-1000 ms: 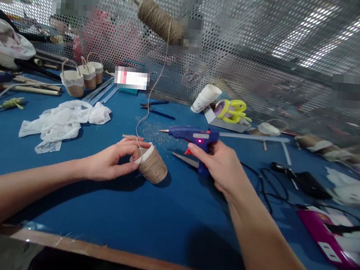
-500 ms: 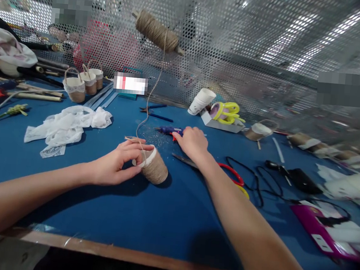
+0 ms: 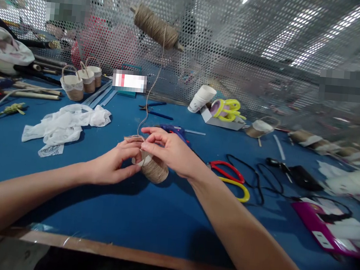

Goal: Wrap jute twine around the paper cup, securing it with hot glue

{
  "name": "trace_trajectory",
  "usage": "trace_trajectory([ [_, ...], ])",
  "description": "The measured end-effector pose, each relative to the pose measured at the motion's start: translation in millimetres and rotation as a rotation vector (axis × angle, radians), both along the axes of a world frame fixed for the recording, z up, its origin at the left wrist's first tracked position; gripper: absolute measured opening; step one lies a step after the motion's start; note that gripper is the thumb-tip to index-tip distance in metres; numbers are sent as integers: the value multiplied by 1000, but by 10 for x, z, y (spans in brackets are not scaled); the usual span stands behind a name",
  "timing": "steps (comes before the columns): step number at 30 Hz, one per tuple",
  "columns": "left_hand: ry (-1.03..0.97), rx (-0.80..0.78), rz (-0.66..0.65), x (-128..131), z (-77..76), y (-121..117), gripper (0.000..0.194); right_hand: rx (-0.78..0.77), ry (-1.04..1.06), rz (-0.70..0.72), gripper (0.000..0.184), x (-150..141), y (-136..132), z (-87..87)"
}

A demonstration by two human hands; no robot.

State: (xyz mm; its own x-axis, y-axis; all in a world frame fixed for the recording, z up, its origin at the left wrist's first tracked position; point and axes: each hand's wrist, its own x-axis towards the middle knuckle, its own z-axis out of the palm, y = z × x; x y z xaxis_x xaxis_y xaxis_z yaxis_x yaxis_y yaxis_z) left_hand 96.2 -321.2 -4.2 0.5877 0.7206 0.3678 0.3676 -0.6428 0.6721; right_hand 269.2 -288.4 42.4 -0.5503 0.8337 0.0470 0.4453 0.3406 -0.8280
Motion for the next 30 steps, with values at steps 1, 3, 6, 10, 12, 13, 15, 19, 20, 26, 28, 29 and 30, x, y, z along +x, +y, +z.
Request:
trace_trajectory([
  [1,-13,-28,-4,-4,-5,5,11,-12,56,-21,10,24,-11,-7],
  [3,-50,-97,-19,-13,-16,15,11,-24,147,-49,9,79,-35,-24],
  [6,-108,-182,-44,-24,-32,24,10,-21,227,-130,11,165,-66,-62],
  [10,-141,-216,-72,-26,-35,11,8,-98,312,-241,13,241,-84,-137],
  [12,-145,-224,-92,-24,-27,-1,7,-135,346,-260,14,255,-87,-176],
  [13,-145,-228,-100,-23,-21,-6,7,-150,364,-265,15,258,-88,-193],
  [15,-141,-231,-112,-23,-11,-14,7,-169,390,-270,15,258,-93,-219],
  [19,-141,-241,-122,-27,1,-25,7,-181,395,-275,15,260,-107,-245],
  [20,-140,-243,-125,-28,3,-28,7,-184,396,-274,15,262,-110,-249],
  [26,-128,-253,-142,-18,37,-42,8,-193,377,-263,14,278,-133,-269],
  [28,-128,-260,-149,-15,51,-48,9,-208,375,-263,14,283,-137,-272],
  [29,-128,-262,-152,-15,55,-51,10,-218,377,-265,15,285,-137,-274],
  [30,-126,-263,-156,-16,56,-54,10,-227,381,-266,15,287,-137,-276],
])
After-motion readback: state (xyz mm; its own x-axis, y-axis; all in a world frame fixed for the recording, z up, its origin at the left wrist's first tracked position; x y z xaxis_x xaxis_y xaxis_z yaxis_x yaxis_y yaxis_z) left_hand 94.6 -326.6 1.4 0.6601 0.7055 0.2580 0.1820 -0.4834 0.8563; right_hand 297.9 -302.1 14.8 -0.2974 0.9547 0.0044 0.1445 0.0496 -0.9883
